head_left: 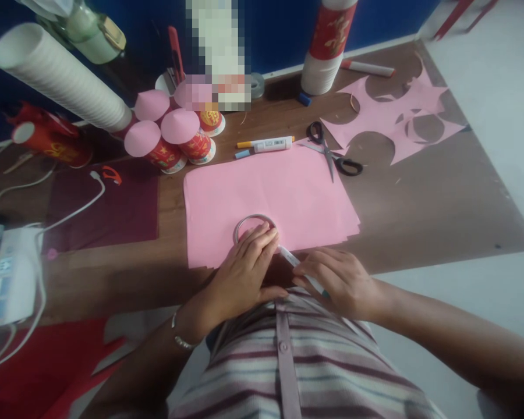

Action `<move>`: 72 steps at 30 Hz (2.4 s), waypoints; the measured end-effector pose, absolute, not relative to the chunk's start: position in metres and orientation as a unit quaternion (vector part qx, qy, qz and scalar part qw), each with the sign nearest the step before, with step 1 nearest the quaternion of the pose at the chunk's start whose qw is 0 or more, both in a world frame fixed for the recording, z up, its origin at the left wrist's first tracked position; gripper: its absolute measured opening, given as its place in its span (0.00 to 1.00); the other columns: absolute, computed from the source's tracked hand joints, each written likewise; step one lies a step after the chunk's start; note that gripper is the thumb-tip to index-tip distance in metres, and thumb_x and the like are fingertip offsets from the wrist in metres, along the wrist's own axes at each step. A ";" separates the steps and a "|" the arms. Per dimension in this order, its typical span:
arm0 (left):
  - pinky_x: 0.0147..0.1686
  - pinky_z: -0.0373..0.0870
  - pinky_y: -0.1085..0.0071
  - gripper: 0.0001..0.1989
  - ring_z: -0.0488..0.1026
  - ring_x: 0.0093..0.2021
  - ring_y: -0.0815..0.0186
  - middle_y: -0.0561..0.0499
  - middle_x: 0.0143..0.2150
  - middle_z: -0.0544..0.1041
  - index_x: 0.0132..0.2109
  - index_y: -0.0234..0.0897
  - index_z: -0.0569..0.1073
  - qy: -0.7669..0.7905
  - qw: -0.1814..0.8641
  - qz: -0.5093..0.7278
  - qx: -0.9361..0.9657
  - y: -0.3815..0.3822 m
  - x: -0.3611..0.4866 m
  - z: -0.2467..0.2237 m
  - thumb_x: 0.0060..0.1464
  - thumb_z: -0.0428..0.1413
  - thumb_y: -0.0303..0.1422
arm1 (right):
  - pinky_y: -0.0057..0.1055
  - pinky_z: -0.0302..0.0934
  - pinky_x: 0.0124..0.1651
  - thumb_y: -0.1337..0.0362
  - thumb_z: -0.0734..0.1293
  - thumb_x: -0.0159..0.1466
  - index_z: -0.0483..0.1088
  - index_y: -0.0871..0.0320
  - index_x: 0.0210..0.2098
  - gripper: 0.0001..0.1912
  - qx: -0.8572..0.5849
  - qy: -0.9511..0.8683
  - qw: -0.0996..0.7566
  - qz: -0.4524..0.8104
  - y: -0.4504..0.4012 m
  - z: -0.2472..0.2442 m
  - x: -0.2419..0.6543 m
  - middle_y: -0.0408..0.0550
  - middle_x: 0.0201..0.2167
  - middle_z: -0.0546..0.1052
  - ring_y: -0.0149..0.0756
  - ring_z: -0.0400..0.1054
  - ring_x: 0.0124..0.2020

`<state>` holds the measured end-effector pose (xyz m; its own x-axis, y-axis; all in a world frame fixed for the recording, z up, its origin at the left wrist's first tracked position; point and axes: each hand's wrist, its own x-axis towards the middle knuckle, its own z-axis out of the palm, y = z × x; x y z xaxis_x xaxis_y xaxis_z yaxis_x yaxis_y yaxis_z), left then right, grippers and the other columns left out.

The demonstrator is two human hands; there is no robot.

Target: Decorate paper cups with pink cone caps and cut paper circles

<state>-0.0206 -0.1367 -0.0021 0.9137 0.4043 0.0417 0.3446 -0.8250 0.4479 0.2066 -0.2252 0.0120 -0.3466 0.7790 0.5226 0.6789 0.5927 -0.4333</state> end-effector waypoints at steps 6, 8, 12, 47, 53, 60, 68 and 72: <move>0.67 0.62 0.38 0.53 0.55 0.74 0.39 0.28 0.70 0.61 0.76 0.32 0.43 0.199 0.224 0.065 0.952 -0.136 -0.020 0.000 0.58 0.55 0.58 | 0.32 0.69 0.31 0.70 0.66 0.70 0.69 0.62 0.42 0.02 -0.444 -0.815 0.363 0.082 -0.227 0.010 0.205 0.48 0.29 0.77 0.36 0.73 0.30; 0.68 0.62 0.38 0.52 0.55 0.74 0.39 0.29 0.70 0.61 0.76 0.33 0.42 0.203 0.230 0.063 0.950 -0.136 -0.020 0.001 0.59 0.55 0.58 | 0.32 0.69 0.32 0.70 0.67 0.70 0.70 0.61 0.43 0.02 -0.443 -0.805 0.380 0.101 -0.228 0.012 0.208 0.48 0.29 0.77 0.36 0.73 0.31; 0.68 0.61 0.38 0.52 0.55 0.74 0.39 0.29 0.70 0.61 0.77 0.33 0.42 0.200 0.230 0.051 0.951 -0.135 -0.020 0.002 0.59 0.53 0.59 | 0.29 0.68 0.31 0.69 0.69 0.68 0.71 0.59 0.41 0.02 -0.479 -0.732 0.456 0.166 -0.226 0.023 0.222 0.47 0.30 0.79 0.33 0.73 0.29; 0.66 0.65 0.42 0.46 0.61 0.71 0.41 0.29 0.66 0.66 0.77 0.30 0.38 0.197 0.176 0.015 0.964 -0.133 -0.017 0.012 0.66 0.53 0.47 | 0.26 0.65 0.35 0.65 0.68 0.68 0.78 0.63 0.40 0.08 -0.472 -0.614 0.389 0.499 -0.096 0.019 0.269 0.45 0.28 0.81 0.30 0.74 0.29; 0.66 0.65 0.41 0.47 0.62 0.71 0.40 0.29 0.65 0.67 0.77 0.30 0.38 0.198 0.175 0.005 0.964 -0.134 -0.016 0.014 0.66 0.53 0.49 | 0.27 0.67 0.37 0.64 0.68 0.68 0.78 0.62 0.40 0.08 -0.464 -0.609 0.390 0.512 -0.100 0.018 0.270 0.46 0.31 0.83 0.31 0.76 0.31; 0.66 0.65 0.41 0.47 0.61 0.71 0.40 0.29 0.66 0.66 0.77 0.30 0.39 0.197 0.180 0.010 0.964 -0.132 -0.016 0.014 0.66 0.54 0.48 | 0.27 0.63 0.35 0.64 0.68 0.67 0.80 0.62 0.42 0.09 -0.472 -0.645 0.371 0.473 -0.102 0.021 0.265 0.44 0.29 0.82 0.31 0.73 0.29; 0.67 0.63 0.40 0.46 0.59 0.72 0.40 0.28 0.67 0.65 0.77 0.29 0.41 0.197 0.187 0.008 0.962 -0.133 -0.016 0.015 0.65 0.56 0.46 | 0.27 0.62 0.36 0.65 0.67 0.69 0.79 0.60 0.44 0.10 -0.470 -0.709 0.356 0.388 -0.115 0.025 0.267 0.46 0.34 0.83 0.30 0.72 0.30; 0.67 0.63 0.40 0.47 0.57 0.73 0.40 0.29 0.68 0.64 0.77 0.31 0.40 0.201 0.198 0.008 0.959 -0.134 -0.016 0.016 0.65 0.57 0.44 | 0.29 0.66 0.41 0.65 0.64 0.72 0.77 0.59 0.46 0.10 -0.468 -0.730 0.355 0.350 -0.137 0.025 0.268 0.49 0.40 0.83 0.34 0.76 0.37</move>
<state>-0.0157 -0.1339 0.0161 0.9191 0.3885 -0.0650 0.3826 -0.8411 0.3824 0.2685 -0.1367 0.0249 -0.3097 0.9315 0.1909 0.4349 0.3173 -0.8427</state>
